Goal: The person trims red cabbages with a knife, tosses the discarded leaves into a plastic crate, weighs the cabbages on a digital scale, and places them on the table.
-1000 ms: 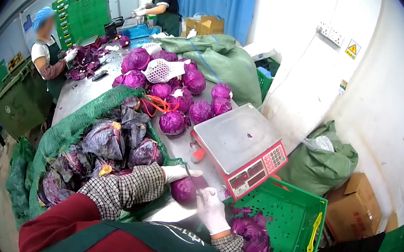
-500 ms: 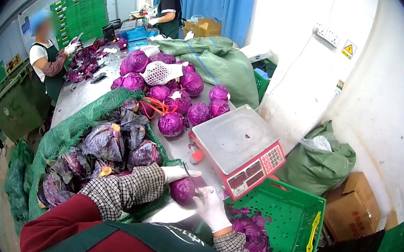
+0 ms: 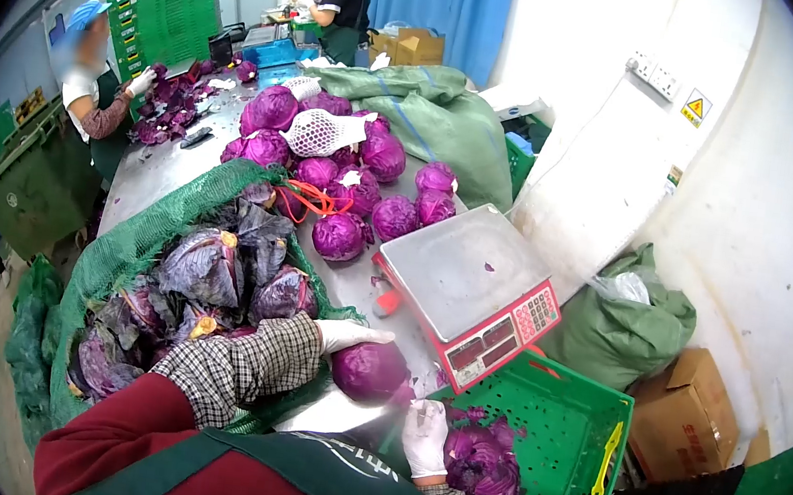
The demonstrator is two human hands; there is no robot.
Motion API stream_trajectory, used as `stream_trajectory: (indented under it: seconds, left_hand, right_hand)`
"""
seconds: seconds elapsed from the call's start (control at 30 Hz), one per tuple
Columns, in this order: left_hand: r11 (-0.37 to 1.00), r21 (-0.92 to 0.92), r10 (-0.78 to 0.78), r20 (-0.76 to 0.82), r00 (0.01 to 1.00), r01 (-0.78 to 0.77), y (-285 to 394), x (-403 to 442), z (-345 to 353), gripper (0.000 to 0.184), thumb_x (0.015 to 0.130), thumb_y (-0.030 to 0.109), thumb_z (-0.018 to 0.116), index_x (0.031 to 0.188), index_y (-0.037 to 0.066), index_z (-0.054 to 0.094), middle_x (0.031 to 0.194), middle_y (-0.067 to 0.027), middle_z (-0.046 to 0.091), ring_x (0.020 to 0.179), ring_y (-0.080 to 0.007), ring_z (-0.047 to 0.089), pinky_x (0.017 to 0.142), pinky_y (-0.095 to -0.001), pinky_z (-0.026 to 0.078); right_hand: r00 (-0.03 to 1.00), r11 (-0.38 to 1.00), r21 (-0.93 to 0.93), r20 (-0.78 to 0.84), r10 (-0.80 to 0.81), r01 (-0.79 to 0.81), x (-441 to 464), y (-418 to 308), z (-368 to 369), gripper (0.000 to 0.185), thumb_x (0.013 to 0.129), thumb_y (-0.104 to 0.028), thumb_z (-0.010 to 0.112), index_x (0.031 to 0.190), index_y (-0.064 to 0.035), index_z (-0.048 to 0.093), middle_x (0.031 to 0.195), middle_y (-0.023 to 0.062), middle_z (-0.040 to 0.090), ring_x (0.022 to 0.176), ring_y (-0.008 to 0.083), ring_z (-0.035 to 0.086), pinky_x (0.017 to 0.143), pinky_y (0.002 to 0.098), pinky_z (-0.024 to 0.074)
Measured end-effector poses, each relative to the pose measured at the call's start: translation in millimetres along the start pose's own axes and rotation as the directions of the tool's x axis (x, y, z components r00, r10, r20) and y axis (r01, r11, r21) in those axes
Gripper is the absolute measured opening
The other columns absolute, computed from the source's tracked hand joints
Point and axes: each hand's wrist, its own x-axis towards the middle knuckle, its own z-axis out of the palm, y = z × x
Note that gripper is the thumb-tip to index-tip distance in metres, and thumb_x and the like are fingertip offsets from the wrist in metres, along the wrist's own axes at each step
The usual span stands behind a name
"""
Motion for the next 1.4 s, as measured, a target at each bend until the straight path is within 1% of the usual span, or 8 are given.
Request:
stream_trajectory:
  seconds: [0.1, 0.27, 0.43, 0.6, 0.97, 1.03, 1.2, 1.4]
  left_hand:
    - [1.0, 0.005, 0.004, 0.035, 0.999, -0.005, -10.8, 23.4, -10.3, 0.08, 0.074, 0.061, 0.071, 0.13, 0.006, 0.054, 0.124, -0.0157, 0.06, 0.11, -0.0292, 0.061, 0.095, -0.045, 0.048]
    - [1.0, 0.003, 0.009, 0.031, 0.999, -0.009, -15.2, 25.2, -9.3, 0.079, 0.075, 0.06, 0.07, 0.128, 0.004, 0.055, 0.121, -0.0169, 0.061, 0.104, -0.0291, 0.064, 0.09, -0.0406, 0.051]
    - [0.953, 0.261, 0.164, -0.007, 0.986, -0.157, -13.0, 11.1, -0.2, 0.074, 0.08, 0.058, 0.067, 0.119, -0.005, 0.061, 0.112, -0.018, 0.066, 0.1, -0.0261, 0.064, 0.091, -0.0348, 0.049]
    - [0.926, 0.319, 0.199, 0.047, 0.979, -0.203, -21.5, 18.0, -3.1, 0.078, 0.08, 0.059, 0.067, 0.123, -0.004, 0.057, 0.116, -0.0187, 0.064, 0.106, -0.0268, 0.062, 0.097, -0.0358, 0.047]
    - [0.32, 0.781, 0.466, 0.364, 0.807, -0.537, -60.4, -40.8, 4.2, 0.117, 0.065, 0.053, 0.081, 0.144, -0.009, 0.022, 0.145, -0.03, 0.031, 0.138, -0.0382, 0.028, 0.114, -0.0423, 0.025]
    - [0.272, 0.811, 0.537, 0.319, 0.781, -0.518, -71.8, -46.1, 8.8, 0.117, 0.063, 0.055, 0.081, 0.145, -0.005, 0.023, 0.145, -0.031, 0.029, 0.139, -0.0408, 0.025, 0.115, -0.0451, 0.023]
    - [0.419, 0.814, 0.571, 0.109, 0.814, -0.402, -76.1, -54.8, 29.6, 0.106, 0.063, 0.055, 0.08, 0.142, 0.0, 0.034, 0.141, -0.0277, 0.036, 0.136, -0.0383, 0.031, 0.113, -0.0432, 0.026]
    - [0.269, 0.807, 0.743, 0.173, 0.647, -0.525, -82.0, -56.4, 26.1, 0.106, 0.06, 0.047, 0.084, 0.139, -0.003, 0.034, 0.14, -0.0241, 0.038, 0.134, -0.0387, 0.033, 0.113, -0.0432, 0.026]
  right_hand:
    - [0.967, 0.839, -0.486, 0.058, -0.249, 0.246, -10.3, 40.5, -7.5, 0.008, 0.089, -0.004, 0.059, 0.088, -0.0023, 0.051, 0.085, 0.0078, 0.053, 0.085, 0.0197, 0.056, 0.077, 0.0301, 0.0461]
    - [0.954, 0.893, 0.344, 0.039, 0.296, -0.291, -12.8, 31.5, -0.6, 0.03, 0.086, -0.011, 0.065, 0.11, -0.0028, 0.049, 0.093, 0.005, 0.056, 0.081, 0.0165, 0.056, 0.07, 0.033, 0.0483]
    - [0.997, 0.996, -0.031, -0.032, 0.077, -0.078, 5.8, -22.9, 22.2, 0.085, 0.077, -0.031, 0.079, 0.141, -0.0004, 0.033, 0.123, 0.0148, 0.047, 0.104, 0.0211, 0.051, 0.093, 0.0333, 0.0452]
    - [0.855, 0.759, 0.393, 0.264, 0.447, -0.519, 5.8, -28.1, 11.4, 0.041, 0.085, -0.019, 0.071, 0.116, 0.0012, 0.055, 0.07, 0.0023, 0.06, 0.047, 0.0066, 0.05, 0.042, 0.0219, 0.0418]
    - [0.917, 0.857, 0.436, -0.149, 0.371, -0.275, -9.9, 17.2, -20.8, 0.024, 0.088, -0.011, 0.066, 0.108, -0.0036, 0.055, 0.073, 0.0036, 0.057, 0.061, 0.0115, 0.056, 0.053, 0.0274, 0.0467]
    - [0.934, 0.85, -0.475, -0.141, -0.328, 0.227, -0.2, 0.7, -52.8, 0.041, 0.084, -0.012, 0.069, 0.12, 0.0, 0.052, 0.092, 0.0129, 0.058, 0.082, 0.0229, 0.059, 0.068, 0.0335, 0.0496]
    - [0.967, 0.899, 0.369, 0.178, 0.18, -0.235, -7.9, -30.4, -29.3, 0.049, 0.081, -0.015, 0.075, 0.123, -0.0014, 0.054, 0.096, 0.0009, 0.055, 0.081, 0.0066, 0.054, 0.07, 0.0212, 0.0477]
    - [0.953, 0.952, 0.212, 0.255, 0.166, -0.223, -25.2, -36.6, 1.9, 0.042, 0.079, -0.019, 0.077, 0.112, 0.0008, 0.06, 0.093, 0.0043, 0.061, 0.074, 0.0093, 0.053, 0.064, 0.0258, 0.0458]
